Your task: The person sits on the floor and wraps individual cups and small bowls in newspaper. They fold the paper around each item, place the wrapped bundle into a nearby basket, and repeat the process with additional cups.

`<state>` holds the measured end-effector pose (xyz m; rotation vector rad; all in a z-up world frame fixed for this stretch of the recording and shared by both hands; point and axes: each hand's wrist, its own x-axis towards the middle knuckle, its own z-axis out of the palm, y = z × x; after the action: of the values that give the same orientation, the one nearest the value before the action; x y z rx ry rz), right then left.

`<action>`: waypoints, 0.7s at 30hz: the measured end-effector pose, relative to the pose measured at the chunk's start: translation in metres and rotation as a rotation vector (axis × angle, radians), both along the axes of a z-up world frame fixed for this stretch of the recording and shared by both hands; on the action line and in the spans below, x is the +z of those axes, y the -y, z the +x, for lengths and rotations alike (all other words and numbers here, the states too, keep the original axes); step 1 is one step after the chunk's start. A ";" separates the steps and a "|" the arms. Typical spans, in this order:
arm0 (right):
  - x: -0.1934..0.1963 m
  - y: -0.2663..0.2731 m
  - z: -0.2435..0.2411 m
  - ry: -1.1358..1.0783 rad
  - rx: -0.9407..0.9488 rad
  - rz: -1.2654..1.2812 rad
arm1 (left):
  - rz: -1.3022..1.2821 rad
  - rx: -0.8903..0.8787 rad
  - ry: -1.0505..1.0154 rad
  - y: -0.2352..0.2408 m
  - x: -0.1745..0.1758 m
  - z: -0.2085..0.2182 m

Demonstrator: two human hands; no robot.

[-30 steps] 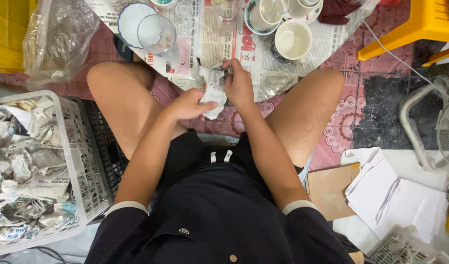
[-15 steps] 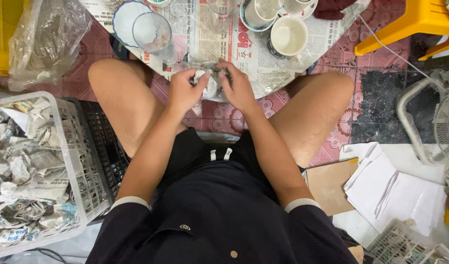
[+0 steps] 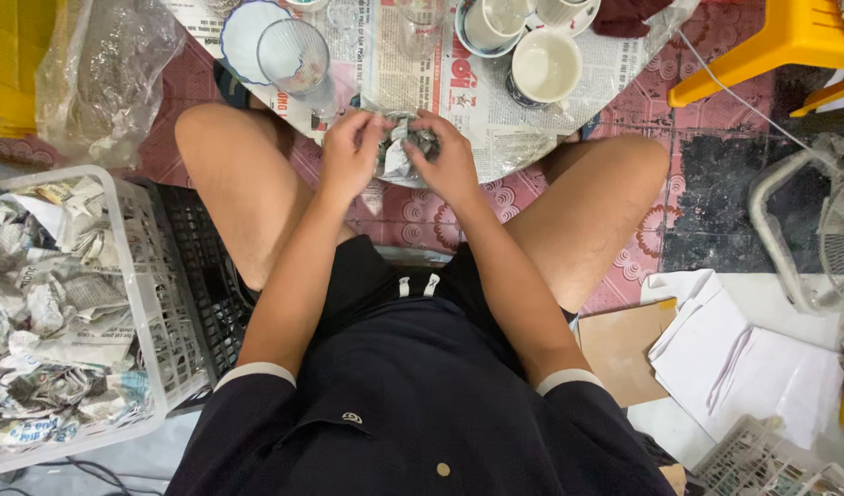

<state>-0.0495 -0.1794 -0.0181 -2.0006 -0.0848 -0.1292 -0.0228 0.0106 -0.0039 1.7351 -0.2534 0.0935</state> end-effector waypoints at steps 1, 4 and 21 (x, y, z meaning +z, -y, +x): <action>0.001 -0.002 0.001 0.009 -0.004 -0.014 | 0.191 0.050 -0.059 -0.006 -0.004 -0.001; 0.008 -0.006 0.003 0.044 -0.009 -0.048 | 0.607 0.145 -0.210 -0.030 -0.021 -0.004; 0.009 -0.013 0.013 -0.032 0.003 -0.082 | 0.136 -0.030 0.209 -0.023 -0.030 -0.008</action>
<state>-0.0367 -0.1660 -0.0090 -2.0838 -0.0735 -0.0937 -0.0309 0.0337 -0.0336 1.8570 -0.4473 0.2410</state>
